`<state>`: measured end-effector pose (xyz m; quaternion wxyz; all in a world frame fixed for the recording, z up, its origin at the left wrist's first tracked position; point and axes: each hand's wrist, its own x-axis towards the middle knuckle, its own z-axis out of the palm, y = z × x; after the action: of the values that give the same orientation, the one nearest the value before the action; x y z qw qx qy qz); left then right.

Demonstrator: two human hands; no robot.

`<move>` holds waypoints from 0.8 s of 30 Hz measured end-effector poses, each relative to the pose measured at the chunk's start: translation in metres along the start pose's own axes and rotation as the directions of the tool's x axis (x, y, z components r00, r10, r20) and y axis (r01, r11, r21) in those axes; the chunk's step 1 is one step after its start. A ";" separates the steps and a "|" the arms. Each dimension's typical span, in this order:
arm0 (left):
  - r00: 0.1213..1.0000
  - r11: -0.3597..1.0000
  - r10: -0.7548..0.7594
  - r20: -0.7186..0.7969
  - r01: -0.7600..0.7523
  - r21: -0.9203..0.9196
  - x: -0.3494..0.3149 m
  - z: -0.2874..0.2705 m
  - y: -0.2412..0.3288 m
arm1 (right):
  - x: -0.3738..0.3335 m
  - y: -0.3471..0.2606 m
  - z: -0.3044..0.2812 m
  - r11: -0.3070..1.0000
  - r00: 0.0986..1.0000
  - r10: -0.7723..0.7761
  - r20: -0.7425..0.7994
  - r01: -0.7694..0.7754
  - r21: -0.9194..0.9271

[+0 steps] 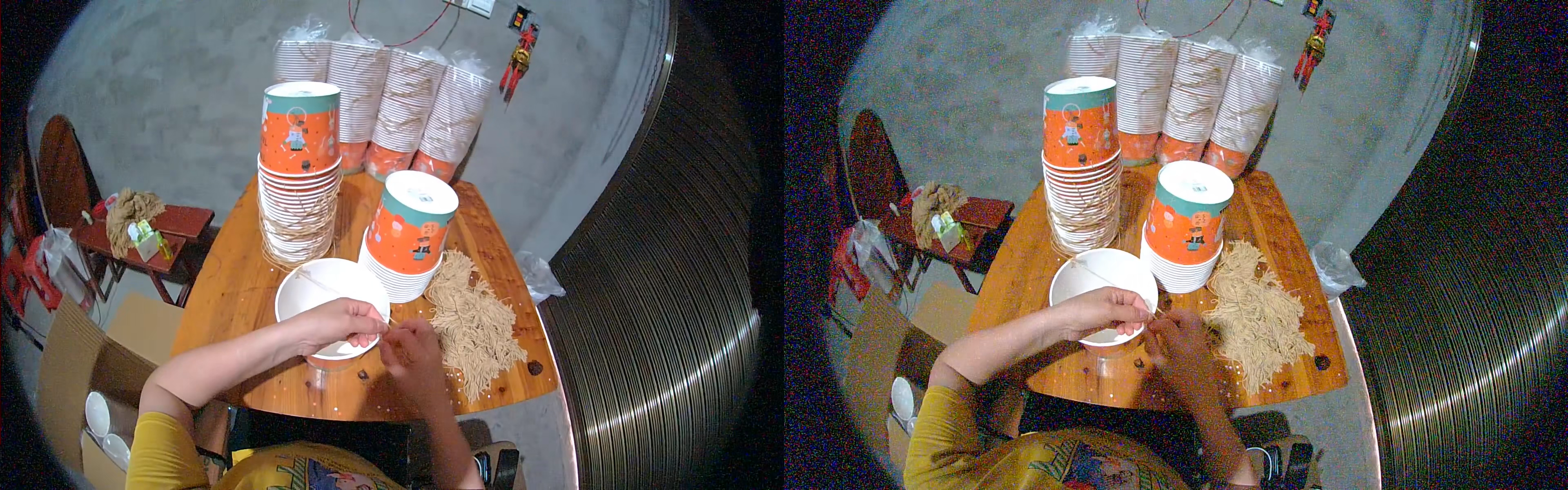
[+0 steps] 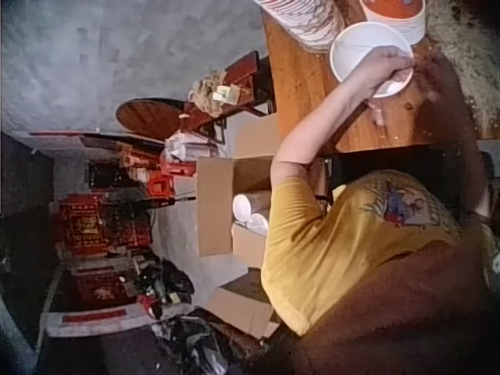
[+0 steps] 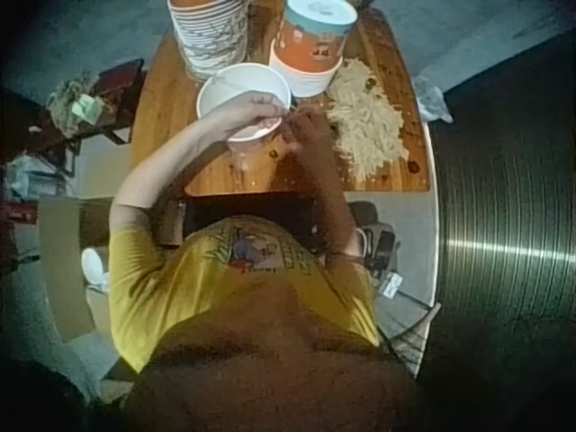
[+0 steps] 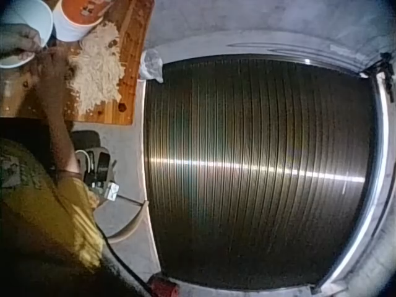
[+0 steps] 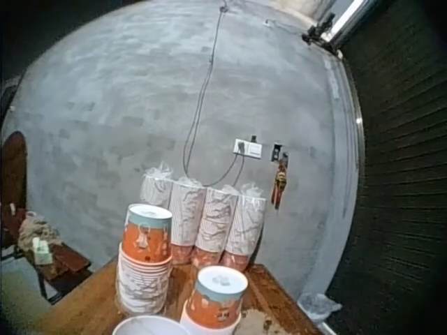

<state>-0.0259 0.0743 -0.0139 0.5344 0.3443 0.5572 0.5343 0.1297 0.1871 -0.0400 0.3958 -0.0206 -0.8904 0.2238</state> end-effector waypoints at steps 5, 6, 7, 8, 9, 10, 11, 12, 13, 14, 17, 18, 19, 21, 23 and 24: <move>0.995 0.991 -0.103 0.015 0.104 -0.079 -0.002 0.002 0.004 | -0.003 -0.008 0.003 0.983 0.987 0.158 0.037 -0.161 0.089; 0.989 0.979 -0.142 0.034 0.146 -0.144 -0.002 0.002 0.003 | -0.003 -0.009 0.004 0.983 0.987 0.156 0.038 -0.159 0.090; 0.989 0.979 -0.141 0.032 0.144 -0.144 -0.003 0.002 0.004 | -0.003 -0.010 0.006 0.981 0.987 0.158 0.022 -0.160 0.111; 0.985 0.964 -0.168 0.039 0.173 -0.200 -0.001 0.002 0.004 | -0.003 -0.010 0.006 0.978 0.987 0.163 0.007 -0.163 0.131; 0.980 0.946 -0.195 0.048 0.201 -0.255 0.000 0.002 0.004 | -0.003 -0.010 0.005 0.978 0.987 0.163 0.007 -0.163 0.129; 0.980 0.946 -0.194 0.049 0.200 -0.256 0.000 0.000 0.003 | -0.003 -0.011 0.003 0.986 0.990 0.142 0.002 -0.142 0.086; 0.982 0.940 -0.173 0.074 0.187 -0.285 -0.001 -0.002 0.003 | -0.003 -0.012 0.001 0.992 0.993 0.120 -0.001 -0.120 0.046; 0.984 0.934 -0.151 0.098 0.174 -0.313 -0.001 -0.003 0.003 | -0.001 -0.014 0.000 0.992 0.993 0.119 0.001 -0.119 0.047; 0.984 0.933 -0.151 0.096 0.174 -0.315 -0.002 -0.004 0.003 | 0.001 -0.016 -0.002 0.997 0.997 0.074 -0.014 -0.074 0.031; 0.986 0.939 -0.147 0.073 0.162 -0.304 -0.002 -0.003 0.003 | 0.002 -0.017 -0.004 1.000 0.999 0.030 -0.031 -0.029 0.011; 0.991 0.951 -0.126 0.048 0.134 -0.278 -0.005 -0.001 0.007 | -0.001 -0.010 -0.007 0.998 0.999 0.038 0.007 -0.038 0.049; 0.993 0.958 -0.111 0.046 0.119 -0.262 -0.006 -0.001 0.008 | -0.002 -0.008 -0.004 0.998 0.999 0.038 0.006 -0.038 0.048; 0.993 0.958 -0.110 0.046 0.119 -0.261 -0.006 -0.001 0.007 | -0.004 -0.004 -0.001 0.961 0.978 0.207 0.011 -0.206 0.186; 0.997 0.960 -0.048 0.052 0.061 -0.273 -0.006 -0.002 0.003 | -0.004 -0.004 0.000 0.876 0.929 0.367 0.040 -0.360 0.321; 0.999 0.977 -0.012 0.030 0.018 -0.212 -0.006 0.000 0.000 | 0.001 -0.005 -0.001 0.942 0.965 0.260 0.035 -0.261 0.208; 1.000 0.989 0.025 0.012 -0.023 -0.149 -0.005 0.001 0.000 | 0.004 -0.008 -0.003 0.942 0.965 0.261 0.035 -0.263 0.209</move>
<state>-0.0241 0.0693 -0.0130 0.5561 0.3137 0.5077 0.5784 0.1305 0.1816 -0.0321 0.3596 -0.0959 -0.8521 0.3679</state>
